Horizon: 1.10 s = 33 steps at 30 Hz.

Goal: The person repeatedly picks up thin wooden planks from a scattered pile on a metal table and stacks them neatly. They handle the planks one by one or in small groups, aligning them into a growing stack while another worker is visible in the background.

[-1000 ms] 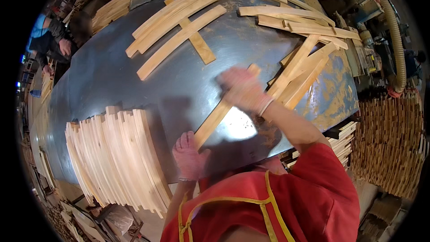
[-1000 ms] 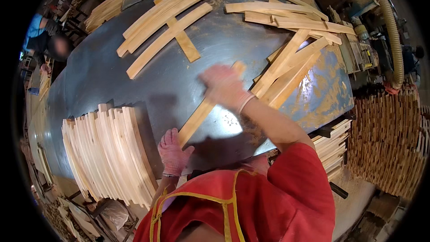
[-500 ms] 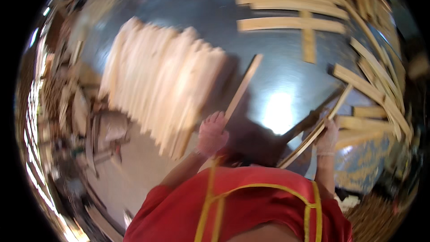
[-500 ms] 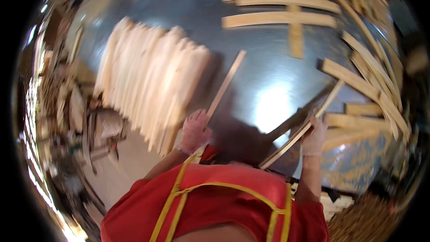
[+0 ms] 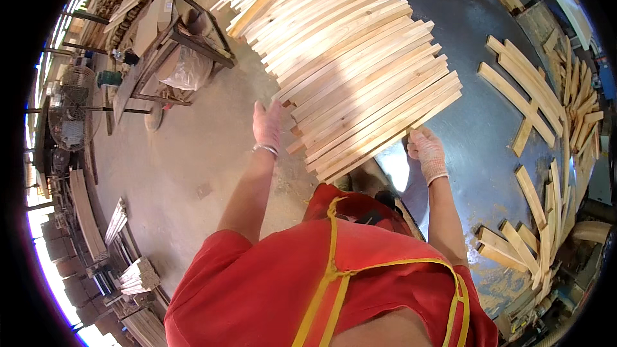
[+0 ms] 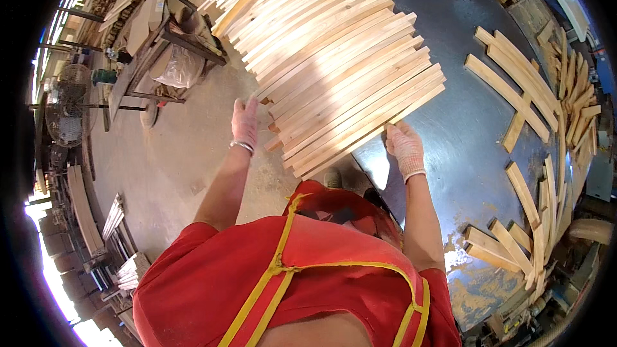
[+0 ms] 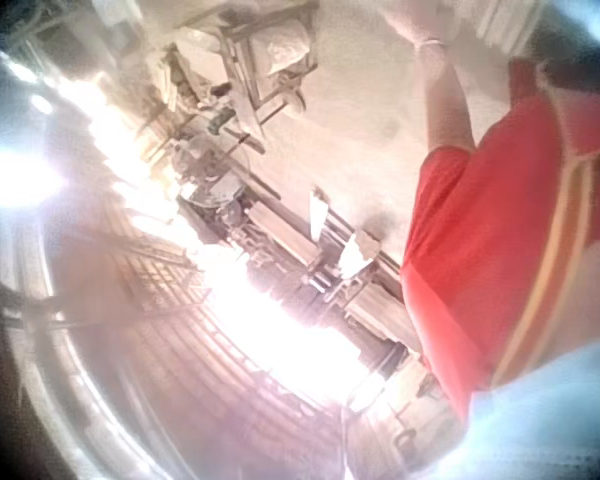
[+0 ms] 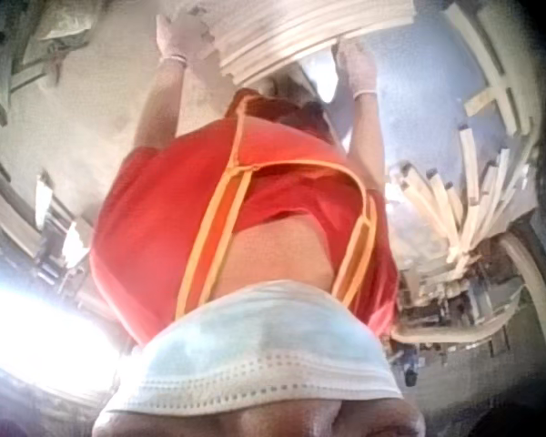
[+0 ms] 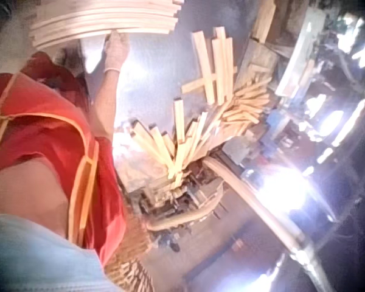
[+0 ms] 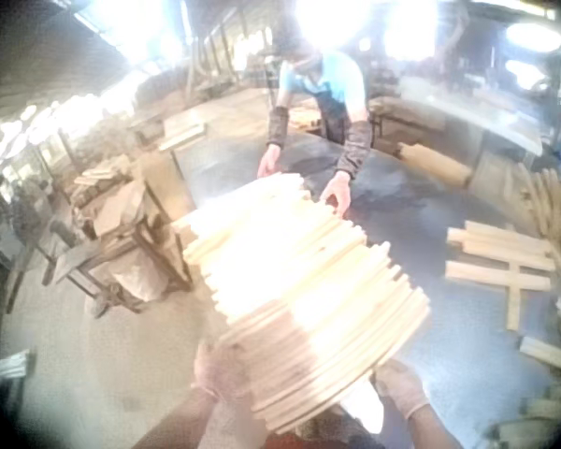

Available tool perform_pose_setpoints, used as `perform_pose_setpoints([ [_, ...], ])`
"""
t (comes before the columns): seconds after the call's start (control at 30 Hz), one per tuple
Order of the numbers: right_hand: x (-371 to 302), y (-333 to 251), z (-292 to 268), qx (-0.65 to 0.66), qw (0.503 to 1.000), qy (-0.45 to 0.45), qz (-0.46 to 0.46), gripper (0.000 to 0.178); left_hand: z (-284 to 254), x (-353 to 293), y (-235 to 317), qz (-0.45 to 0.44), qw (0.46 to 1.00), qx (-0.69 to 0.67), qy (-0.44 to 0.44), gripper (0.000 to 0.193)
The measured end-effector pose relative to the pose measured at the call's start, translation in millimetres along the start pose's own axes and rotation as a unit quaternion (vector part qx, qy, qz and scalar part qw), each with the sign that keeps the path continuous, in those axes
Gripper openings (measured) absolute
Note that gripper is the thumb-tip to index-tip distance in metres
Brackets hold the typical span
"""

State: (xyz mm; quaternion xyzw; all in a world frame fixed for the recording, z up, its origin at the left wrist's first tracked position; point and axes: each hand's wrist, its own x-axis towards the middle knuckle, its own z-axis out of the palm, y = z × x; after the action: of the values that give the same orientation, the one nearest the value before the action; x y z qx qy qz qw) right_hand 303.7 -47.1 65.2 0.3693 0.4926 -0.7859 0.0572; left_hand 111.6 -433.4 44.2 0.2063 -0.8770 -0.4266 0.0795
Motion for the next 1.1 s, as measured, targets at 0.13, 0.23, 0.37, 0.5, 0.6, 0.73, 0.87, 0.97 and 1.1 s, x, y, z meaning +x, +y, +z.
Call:
perform_pose_setpoints([
  [0.13, -4, 11, 7, 0.009, 0.987, 0.109, -0.119, 0.06, 13, 28, 10, -0.316, 0.866, -0.335, -0.193, 0.034],
  [0.23, -1, -2, 9, 0.033, 0.971, 0.171, -0.163, 0.072, 26, -18, 8, -0.298, 0.881, -0.322, -0.178, 0.037],
  [0.37, -2, -18, -1, 0.062, 0.975, 0.121, -0.173, 0.059, -7, -63, 4, -0.248, 0.935, -0.197, -0.16, 0.052],
  [0.5, -22, 14, 7, -0.096, 0.991, 0.087, -0.036, 0.082, -70, -100, -69, -0.27, 0.903, -0.09, -0.322, 0.055],
  [0.6, -54, 55, 25, -0.273, 0.959, 0.068, -0.017, 0.101, -84, -155, -88, -0.36, 0.747, -0.06, -0.556, 0.053],
  [0.73, -89, 45, 47, -0.136, 0.984, 0.028, 0.108, 0.104, -69, -167, -16, -0.236, 0.692, -0.102, -0.675, 0.043],
  [0.87, -97, 93, 53, -0.312, 0.945, 0.045, 0.086, 0.102, -66, -170, -28, -0.148, 0.721, -0.108, -0.669, 0.035],
  [0.97, -100, 117, 55, -0.056, 0.996, 0.069, 0.015, 0.098, -85, -169, 23, -0.269, 0.748, -0.111, -0.596, 0.035],
  [1.1, -135, 108, 52, 0.275, 0.96, 0.048, -0.024, 0.072, -105, -156, 17, -0.298, 0.753, -0.048, -0.585, 0.046],
])
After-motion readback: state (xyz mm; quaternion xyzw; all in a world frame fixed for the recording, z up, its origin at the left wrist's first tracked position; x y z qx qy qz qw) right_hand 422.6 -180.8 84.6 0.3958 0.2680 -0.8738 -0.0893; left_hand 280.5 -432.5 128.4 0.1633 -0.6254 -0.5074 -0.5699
